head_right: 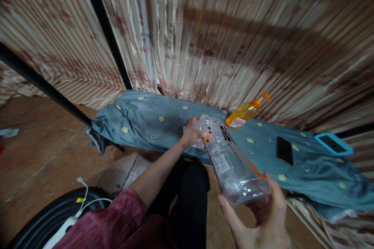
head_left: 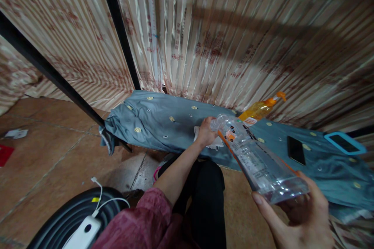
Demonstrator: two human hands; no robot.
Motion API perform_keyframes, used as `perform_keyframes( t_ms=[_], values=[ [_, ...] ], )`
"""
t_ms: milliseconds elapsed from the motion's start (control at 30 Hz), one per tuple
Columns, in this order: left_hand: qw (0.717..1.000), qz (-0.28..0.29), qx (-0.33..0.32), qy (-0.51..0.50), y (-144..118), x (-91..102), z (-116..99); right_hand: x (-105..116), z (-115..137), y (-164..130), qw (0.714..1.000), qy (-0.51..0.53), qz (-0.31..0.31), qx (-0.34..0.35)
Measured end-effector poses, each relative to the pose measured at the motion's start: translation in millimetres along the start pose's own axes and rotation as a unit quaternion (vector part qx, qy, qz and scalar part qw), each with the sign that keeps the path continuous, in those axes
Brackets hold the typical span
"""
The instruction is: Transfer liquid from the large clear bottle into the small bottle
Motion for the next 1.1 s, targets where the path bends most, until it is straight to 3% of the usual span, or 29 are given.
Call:
perform_keyframes(
  t_ms=[233,633,1100],
  values=[
    [1.000,0.012,0.011,0.005,-0.1,-1.5,-1.1,1.3,0.6,0.9,1.000,0.002,-0.004,0.003],
    [1.000,0.012,0.013,0.015,0.3,-1.6,-0.6,1.6,-5.7,-0.1,0.999,0.018,-0.006,-0.048],
    [1.000,0.011,0.018,0.020,-0.3,-1.7,-0.5,1.9,-4.7,1.9,1.000,0.007,0.002,-0.030]
  ],
)
Point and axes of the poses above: each hand's wrist, its own y-axis towards the middle knuckle, its own x-axis out of the back of the hand, z = x × y, the point moved 10 cm from there along y, towards the middle knuckle
